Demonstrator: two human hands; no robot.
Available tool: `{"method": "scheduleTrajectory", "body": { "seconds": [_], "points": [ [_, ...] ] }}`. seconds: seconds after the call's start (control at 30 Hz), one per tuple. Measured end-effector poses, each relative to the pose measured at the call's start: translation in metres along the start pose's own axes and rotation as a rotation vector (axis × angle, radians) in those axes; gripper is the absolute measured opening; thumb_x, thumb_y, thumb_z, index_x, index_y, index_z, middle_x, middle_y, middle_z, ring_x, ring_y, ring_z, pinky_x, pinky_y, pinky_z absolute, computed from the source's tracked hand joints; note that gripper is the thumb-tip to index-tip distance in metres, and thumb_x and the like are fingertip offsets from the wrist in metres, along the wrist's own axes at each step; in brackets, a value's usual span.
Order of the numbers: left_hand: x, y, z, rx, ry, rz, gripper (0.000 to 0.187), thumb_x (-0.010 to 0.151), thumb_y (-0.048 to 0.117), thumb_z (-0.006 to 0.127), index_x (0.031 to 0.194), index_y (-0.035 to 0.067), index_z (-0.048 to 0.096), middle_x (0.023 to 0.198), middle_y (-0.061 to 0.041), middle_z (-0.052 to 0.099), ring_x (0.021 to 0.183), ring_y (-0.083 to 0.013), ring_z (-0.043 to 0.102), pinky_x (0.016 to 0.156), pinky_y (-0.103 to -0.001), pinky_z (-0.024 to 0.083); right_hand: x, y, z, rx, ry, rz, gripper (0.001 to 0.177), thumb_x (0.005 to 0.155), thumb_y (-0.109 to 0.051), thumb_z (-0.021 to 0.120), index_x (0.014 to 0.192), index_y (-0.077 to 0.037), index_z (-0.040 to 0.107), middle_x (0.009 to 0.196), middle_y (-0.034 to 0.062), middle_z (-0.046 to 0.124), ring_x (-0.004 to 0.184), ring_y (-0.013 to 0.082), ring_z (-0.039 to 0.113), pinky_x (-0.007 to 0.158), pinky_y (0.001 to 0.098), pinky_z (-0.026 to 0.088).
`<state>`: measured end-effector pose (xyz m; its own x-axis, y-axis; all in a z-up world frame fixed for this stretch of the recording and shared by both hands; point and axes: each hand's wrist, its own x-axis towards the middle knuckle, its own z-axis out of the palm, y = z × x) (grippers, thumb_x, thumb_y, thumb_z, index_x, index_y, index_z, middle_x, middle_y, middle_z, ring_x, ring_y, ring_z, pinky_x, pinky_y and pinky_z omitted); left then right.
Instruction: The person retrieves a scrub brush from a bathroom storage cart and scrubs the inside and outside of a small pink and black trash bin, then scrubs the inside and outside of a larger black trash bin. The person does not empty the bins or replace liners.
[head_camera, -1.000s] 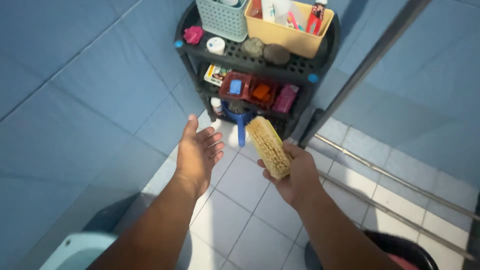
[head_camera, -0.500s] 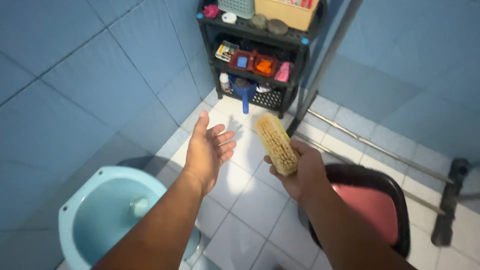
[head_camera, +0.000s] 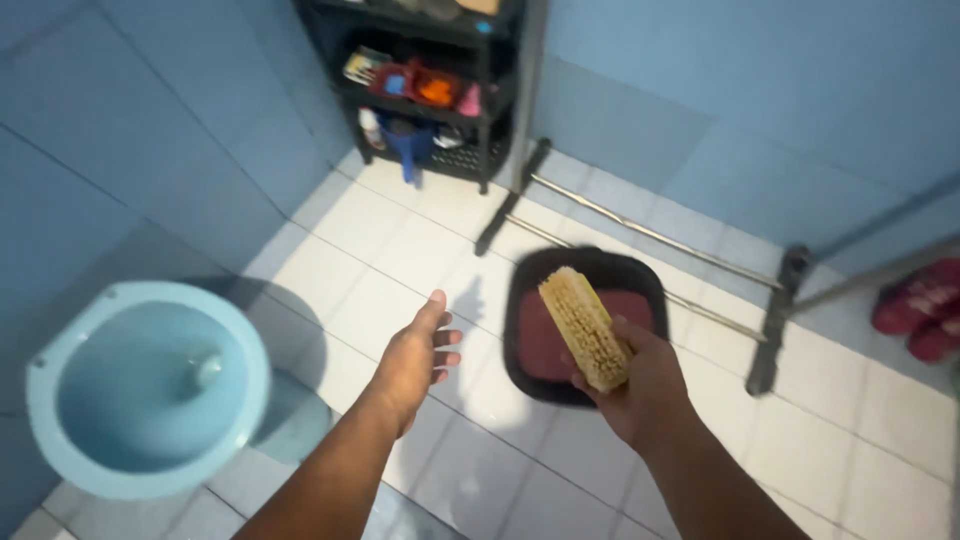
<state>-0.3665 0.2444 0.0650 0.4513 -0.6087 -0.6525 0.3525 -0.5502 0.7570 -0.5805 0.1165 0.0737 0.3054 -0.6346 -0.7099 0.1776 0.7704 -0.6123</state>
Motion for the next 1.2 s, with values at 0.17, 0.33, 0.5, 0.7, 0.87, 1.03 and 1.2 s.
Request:
{"method": "scheduleTrajectory", "body": {
  "seconds": [0.17, 0.33, 0.5, 0.7, 0.87, 1.03, 1.2],
  "points": [
    [-0.016, -0.057, 0.069, 0.179, -0.018, 0.063, 0.076, 0.094, 0.061, 0.042, 0.143, 0.005, 0.055, 0.137, -0.014, 0.067, 0.119, -0.0274, 0.064, 0.105, -0.04, 0.046, -0.002, 0.013, -0.099, 0.012, -0.056, -0.022, 0.04, 0.102, -0.03, 0.042, 0.129, -0.005, 0.058, 0.109, 0.0138, 0.07, 0.088, 0.0306, 0.069, 0.069, 0.0422, 0.054],
    [-0.034, -0.104, 0.141, 0.486, 0.041, 0.144, 0.063, 0.093, 0.055, 0.05, 0.13, 0.008, 0.07, 0.131, -0.017, 0.07, 0.127, -0.0292, 0.06, 0.11, -0.038, 0.042, -0.017, 0.016, -0.164, 0.024, -0.11, -0.009, 0.042, 0.102, -0.03, 0.043, 0.128, -0.002, 0.06, 0.106, 0.0162, 0.069, 0.083, 0.0302, 0.066, 0.063, 0.0396, 0.052],
    [-0.071, -0.127, 0.184, 0.756, -0.049, 0.1, 0.053, 0.099, 0.049, 0.047, 0.124, 0.01, 0.073, 0.129, -0.021, 0.069, 0.125, -0.0395, 0.06, 0.107, -0.041, 0.047, -0.021, 0.056, -0.223, -0.482, -0.285, -0.404, 0.043, 0.091, -0.01, 0.06, 0.132, 0.006, 0.059, 0.115, 0.0201, 0.065, 0.097, 0.0303, 0.068, 0.072, 0.04, 0.056],
    [-0.042, -0.163, 0.172, 0.911, -0.027, 0.339, 0.05, 0.092, 0.035, 0.067, 0.132, 0.007, 0.064, 0.137, -0.019, 0.059, 0.128, -0.0344, 0.056, 0.109, -0.04, 0.045, -0.03, 0.06, -0.21, 0.049, 0.091, 0.08, 0.044, 0.103, -0.03, 0.041, 0.131, 0.001, 0.057, 0.109, 0.0164, 0.067, 0.089, 0.0304, 0.066, 0.07, 0.0408, 0.054],
    [-0.034, -0.152, 0.172, 0.982, 0.03, 0.45, 0.048, 0.089, 0.029, 0.069, 0.131, 0.007, 0.063, 0.14, -0.013, 0.055, 0.126, -0.0341, 0.055, 0.105, -0.041, 0.045, -0.016, 0.074, -0.218, 0.054, 0.066, 0.063, 0.044, 0.104, -0.029, 0.041, 0.132, 0.0, 0.057, 0.111, 0.016, 0.066, 0.09, 0.0291, 0.067, 0.074, 0.0397, 0.051],
    [-0.017, -0.138, 0.18, 1.086, 0.07, 0.563, 0.043, 0.085, 0.023, 0.072, 0.127, 0.015, 0.066, 0.139, -0.009, 0.055, 0.127, -0.031, 0.053, 0.106, -0.041, 0.045, 0.006, 0.078, -0.213, 0.11, 0.074, 0.062, 0.044, 0.102, -0.03, 0.039, 0.129, -0.001, 0.057, 0.111, 0.0152, 0.067, 0.088, 0.0291, 0.065, 0.076, 0.041, 0.05],
    [0.035, -0.151, 0.201, 1.287, 0.21, 0.858, 0.057, 0.076, 0.022, 0.079, 0.131, 0.022, 0.063, 0.135, -0.011, 0.058, 0.124, -0.0337, 0.054, 0.101, -0.048, 0.041, 0.047, 0.088, -0.24, 0.151, -0.154, -0.037, 0.046, 0.105, -0.03, 0.042, 0.131, 0.005, 0.058, 0.108, 0.018, 0.065, 0.088, 0.0291, 0.065, 0.072, 0.0407, 0.05]
  ]
}}
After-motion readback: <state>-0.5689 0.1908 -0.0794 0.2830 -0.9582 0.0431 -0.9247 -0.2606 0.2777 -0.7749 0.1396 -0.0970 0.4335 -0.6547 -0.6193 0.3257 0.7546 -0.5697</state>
